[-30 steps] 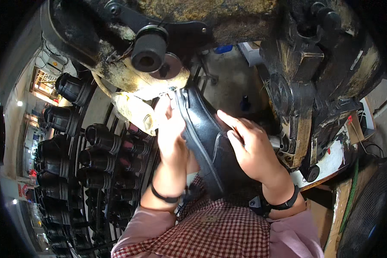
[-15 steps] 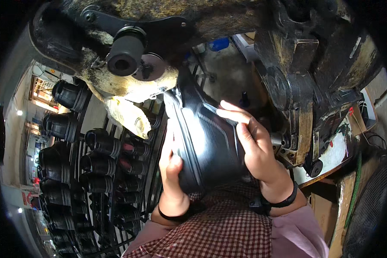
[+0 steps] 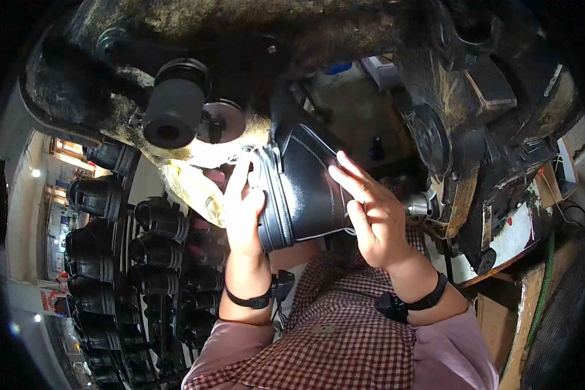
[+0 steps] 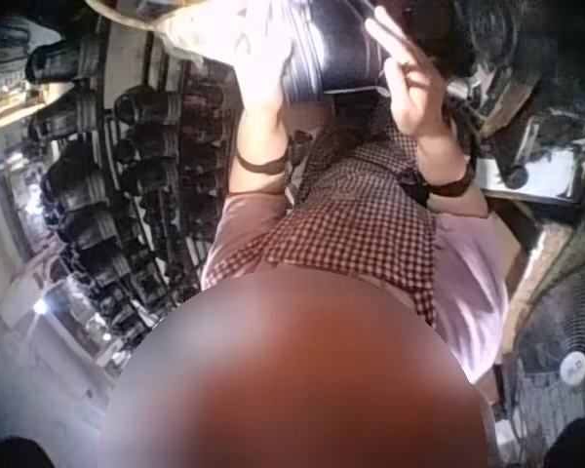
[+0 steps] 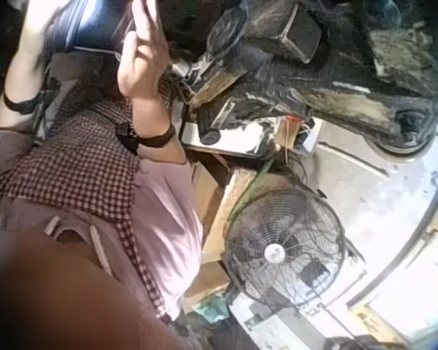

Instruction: Trim and polish shoes using industrial equipment.

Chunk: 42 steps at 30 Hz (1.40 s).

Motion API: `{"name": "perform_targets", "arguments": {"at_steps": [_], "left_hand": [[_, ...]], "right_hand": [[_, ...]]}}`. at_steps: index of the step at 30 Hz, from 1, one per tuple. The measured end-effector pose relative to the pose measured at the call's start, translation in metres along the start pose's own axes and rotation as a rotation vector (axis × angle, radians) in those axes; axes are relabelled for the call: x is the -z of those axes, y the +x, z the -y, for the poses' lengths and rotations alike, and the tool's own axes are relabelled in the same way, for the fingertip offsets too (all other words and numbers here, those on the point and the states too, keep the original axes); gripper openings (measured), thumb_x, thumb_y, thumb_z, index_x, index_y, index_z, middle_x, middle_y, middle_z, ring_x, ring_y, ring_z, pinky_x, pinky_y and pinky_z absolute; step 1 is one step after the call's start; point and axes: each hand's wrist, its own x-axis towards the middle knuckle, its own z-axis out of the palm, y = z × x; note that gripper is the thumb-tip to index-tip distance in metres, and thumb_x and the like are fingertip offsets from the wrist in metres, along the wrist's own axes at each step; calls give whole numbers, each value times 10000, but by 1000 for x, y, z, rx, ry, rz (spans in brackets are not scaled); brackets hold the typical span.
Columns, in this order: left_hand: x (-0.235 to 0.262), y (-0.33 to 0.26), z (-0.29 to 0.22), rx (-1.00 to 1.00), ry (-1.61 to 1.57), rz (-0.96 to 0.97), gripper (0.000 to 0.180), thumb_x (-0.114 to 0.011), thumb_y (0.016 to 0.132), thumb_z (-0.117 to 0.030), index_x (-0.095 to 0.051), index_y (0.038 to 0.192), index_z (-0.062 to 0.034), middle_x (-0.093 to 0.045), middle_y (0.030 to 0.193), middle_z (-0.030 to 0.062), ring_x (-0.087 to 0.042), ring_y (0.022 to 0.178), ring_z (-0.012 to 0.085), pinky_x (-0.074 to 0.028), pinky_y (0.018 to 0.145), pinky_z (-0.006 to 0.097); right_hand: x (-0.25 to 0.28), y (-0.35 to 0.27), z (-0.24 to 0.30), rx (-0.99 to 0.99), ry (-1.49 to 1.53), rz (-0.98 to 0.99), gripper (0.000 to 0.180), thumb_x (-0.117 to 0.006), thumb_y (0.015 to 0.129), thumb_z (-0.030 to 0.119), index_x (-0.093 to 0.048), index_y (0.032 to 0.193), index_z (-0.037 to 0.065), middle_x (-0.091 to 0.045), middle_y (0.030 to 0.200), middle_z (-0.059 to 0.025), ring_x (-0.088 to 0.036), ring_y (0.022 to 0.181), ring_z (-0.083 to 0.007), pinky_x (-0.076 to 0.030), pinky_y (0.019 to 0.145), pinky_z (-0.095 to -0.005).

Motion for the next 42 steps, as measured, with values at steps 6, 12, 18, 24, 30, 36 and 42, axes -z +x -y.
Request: {"name": "perform_targets", "arguments": {"at_steps": [6,12,18,24,30,36,42], "left_hand": [[-12,7,42,395,-955,-263,473,-538,915,-169,-439,1332,32,-584,1217,141,-613,1032,188,-505,901,325],[-5,25,-6,475,-918,-55,329,-619,927,-277,-559,1176,-72,-630,1019,40,-631,853,126,-544,733,269],[6,-16,22,55,-535,-239,665,-531,850,-186,-323,1447,18,-531,1299,152,-584,1057,169,-498,900,329],[28,-74,69,8,-89,-579,774,-524,783,-204,-269,1476,28,-308,1493,225,-388,1339,349,-321,1095,437],[25,-80,58,-218,129,-527,801,-585,784,-321,-322,1455,29,-219,1515,302,-253,1404,410,-209,1135,469],[63,-100,67,117,-1474,-380,775,-514,768,-264,-301,1465,-3,-373,1462,229,-410,1326,362,-309,1123,474],[54,-79,63,138,-1138,-152,917,-663,745,-343,-249,1470,36,-417,1434,205,-461,1293,299,-331,1114,400]], "right_hand": [[-6,-7,-23,-54,313,-72,451,-318,1030,187,-368,1411,-50,-443,1429,-196,-436,1321,-265,-314,1102,-374],[1,-37,-32,-138,387,-439,276,-417,1028,262,-485,1050,-6,-486,923,-54,-422,705,-72,-388,639,-223],[-17,-23,26,-133,263,-166,249,-521,963,199,-454,1078,-12,-441,867,-48,-402,708,-97,-376,647,-238],[-46,-17,30,-243,21,66,152,-704,788,56,-584,865,4,-553,827,-100,-546,703,-204,-469,657,-314],[-105,-3,31,-79,190,-6,183,-776,715,46,-615,785,0,-582,734,-86,-581,648,-181,-474,601,-275],[-78,15,49,298,-78,60,294,-752,730,34,-681,1015,21,-681,963,-145,-670,755,-239,-545,688,-322],[-88,1,33,316,-630,650,82,-597,810,125,-612,846,53,-640,791,-108,-645,703,-267,-508,608,-374]]}}
